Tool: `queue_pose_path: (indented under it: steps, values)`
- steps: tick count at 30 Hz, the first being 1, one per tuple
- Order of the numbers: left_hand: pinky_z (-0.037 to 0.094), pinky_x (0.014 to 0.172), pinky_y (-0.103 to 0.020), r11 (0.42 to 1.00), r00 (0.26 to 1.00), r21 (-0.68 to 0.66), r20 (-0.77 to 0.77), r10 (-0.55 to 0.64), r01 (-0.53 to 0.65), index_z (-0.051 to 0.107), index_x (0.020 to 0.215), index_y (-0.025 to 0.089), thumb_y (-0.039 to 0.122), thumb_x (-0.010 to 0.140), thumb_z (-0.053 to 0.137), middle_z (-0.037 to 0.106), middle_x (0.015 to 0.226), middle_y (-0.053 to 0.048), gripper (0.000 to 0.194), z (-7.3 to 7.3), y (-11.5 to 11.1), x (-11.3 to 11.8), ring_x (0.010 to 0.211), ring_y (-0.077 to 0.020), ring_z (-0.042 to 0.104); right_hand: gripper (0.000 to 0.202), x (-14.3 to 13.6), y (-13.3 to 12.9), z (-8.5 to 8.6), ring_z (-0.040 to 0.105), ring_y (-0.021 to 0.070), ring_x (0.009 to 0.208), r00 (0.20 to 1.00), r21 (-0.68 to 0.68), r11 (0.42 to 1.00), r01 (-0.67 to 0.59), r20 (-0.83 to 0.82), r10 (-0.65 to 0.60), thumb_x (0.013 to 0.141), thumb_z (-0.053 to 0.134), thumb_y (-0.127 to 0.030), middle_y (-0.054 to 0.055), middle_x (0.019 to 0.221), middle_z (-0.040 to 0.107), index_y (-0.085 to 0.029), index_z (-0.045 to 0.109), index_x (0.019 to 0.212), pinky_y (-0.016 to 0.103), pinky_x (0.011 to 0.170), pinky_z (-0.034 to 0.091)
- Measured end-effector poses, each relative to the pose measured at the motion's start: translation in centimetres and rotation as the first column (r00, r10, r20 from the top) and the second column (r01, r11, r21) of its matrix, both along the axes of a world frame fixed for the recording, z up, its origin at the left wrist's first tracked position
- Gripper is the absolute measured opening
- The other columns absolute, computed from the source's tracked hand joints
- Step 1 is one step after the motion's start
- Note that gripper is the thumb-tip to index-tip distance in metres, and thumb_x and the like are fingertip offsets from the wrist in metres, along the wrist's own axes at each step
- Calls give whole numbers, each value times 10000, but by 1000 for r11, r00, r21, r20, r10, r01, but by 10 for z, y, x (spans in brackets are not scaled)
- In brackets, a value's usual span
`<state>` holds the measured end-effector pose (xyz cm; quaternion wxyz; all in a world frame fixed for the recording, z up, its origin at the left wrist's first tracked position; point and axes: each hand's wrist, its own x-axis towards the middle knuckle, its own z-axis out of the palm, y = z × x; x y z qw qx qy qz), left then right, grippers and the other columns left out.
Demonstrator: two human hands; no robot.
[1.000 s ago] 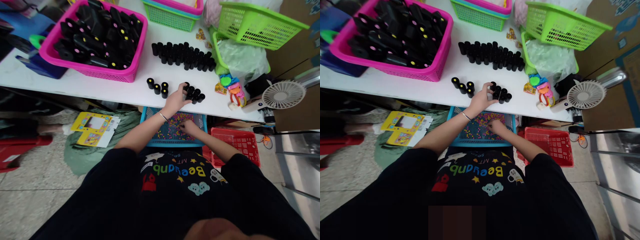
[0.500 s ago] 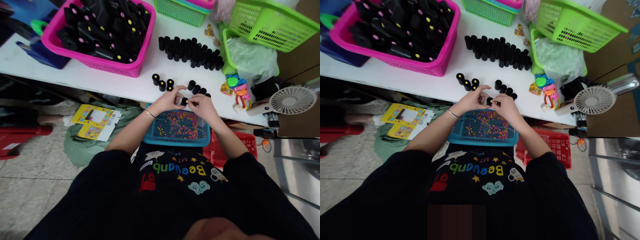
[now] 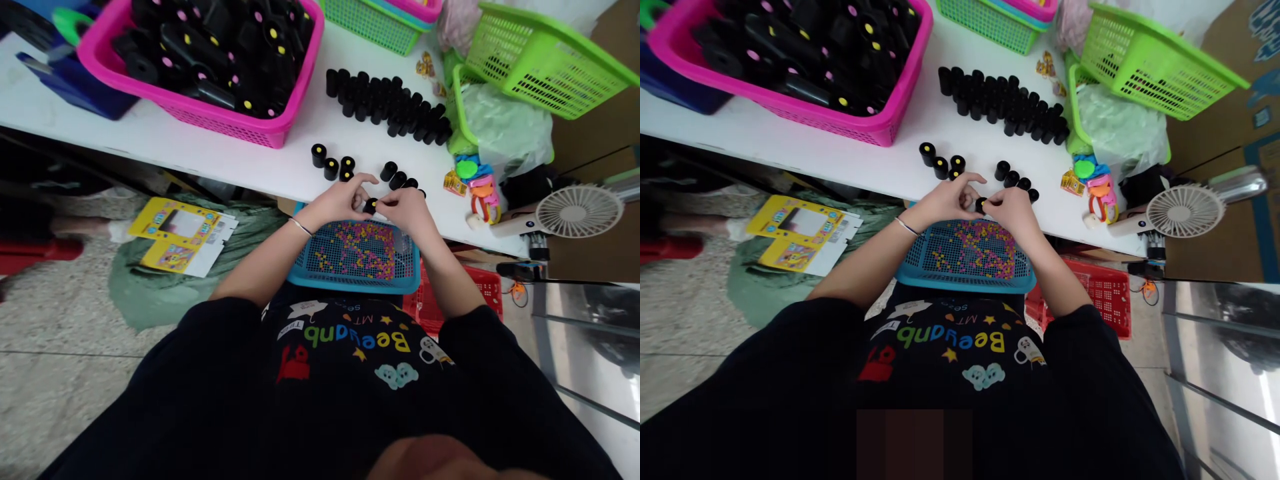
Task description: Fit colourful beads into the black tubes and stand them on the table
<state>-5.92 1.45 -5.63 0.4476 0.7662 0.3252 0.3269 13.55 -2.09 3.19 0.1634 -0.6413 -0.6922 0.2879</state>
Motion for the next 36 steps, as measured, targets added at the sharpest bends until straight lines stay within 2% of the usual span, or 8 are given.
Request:
queue_pose_path:
  steps: [8, 15, 19, 25, 27, 30, 32, 36]
  values:
    - [475, 652, -242, 1000, 1000, 0, -6, -17, 17, 507, 1396, 234, 222, 745, 863, 635, 761, 64, 742, 2, 2, -2, 613, -109, 559, 282, -4, -9, -25, 642, 135, 609, 811, -312, 925, 216, -470, -348, 863, 768, -251, 35, 830, 700, -171, 776, 1133, 288, 554, 549]
    - [493, 676, -232, 1000, 1000, 4, -3, -26, 26, 514, 1406, 204, 209, 740, 842, 643, 778, 62, 742, 3, 3, -2, 631, -106, 577, 199, -16, -11, -34, 771, 125, 893, 587, -505, 819, 273, -587, -558, 932, 682, -218, 44, 950, 756, -159, 767, 1102, 217, 875, 673]
    - [501, 683, -227, 999, 1000, 30, -7, -16, 17, 522, 1413, 207, 180, 753, 824, 646, 767, 65, 727, 0, 5, -1, 639, -107, 592, 202, -18, -7, -39, 764, 141, 1006, 591, -512, 825, 238, -598, -542, 917, 690, -223, 55, 987, 743, -153, 749, 1096, 217, 939, 663]
    - [533, 715, -233, 988, 989, 154, -139, 40, -18, 640, 1353, 190, 166, 859, 808, 683, 839, 20, 523, 3, -8, -1, 687, -114, 642, 292, -11, -33, -68, 696, 127, 789, 611, -224, 914, 337, -686, -394, 950, 710, -440, 2, 926, 656, -241, 627, 1146, 261, 743, 640]
    - [564, 767, -271, 965, 964, 252, -234, 128, -67, 686, 1331, 190, 187, 923, 774, 737, 1039, -55, 417, 8, -20, -1, 795, -145, 687, 272, -2, -48, -80, 600, 118, 638, 718, -122, 943, 310, -620, -316, 995, 664, -497, -41, 781, 594, -249, 577, 1064, 254, 635, 568]
    - [583, 913, -419, 876, 862, 446, -357, 360, -181, 736, 1294, 217, 211, 936, 789, 663, 1396, -150, 362, 20, -37, -2, 1112, -288, 686, 198, 13, -63, -94, 606, 138, 686, 982, -156, 983, -97, -175, 70, 1052, 634, -399, -31, 740, 601, -214, 610, 984, 253, 699, 540]
    - [532, 1011, -547, 818, 775, 526, -408, 483, -233, 761, 1242, 255, 222, 911, 826, 609, 1496, -154, 339, 29, -40, -3, 1258, -392, 606, 87, 18, -65, -102, 671, 169, 872, 935, -273, 907, -322, 57, 349, 1036, 669, -247, 49, 934, 699, -162, 684, 1043, 272, 854, 548]
    - [408, 1102, -649, 769, 668, 529, -429, 608, -359, 703, 1276, 301, 276, 924, 830, 508, 1630, -115, 375, 44, -33, 6, 1370, -458, 479, 224, 12, -61, -122, 697, 246, 1060, 855, -325, 843, -429, 154, 495, 1007, 651, -101, 226, 1320, 657, -71, 729, 1215, 334, 987, 537]
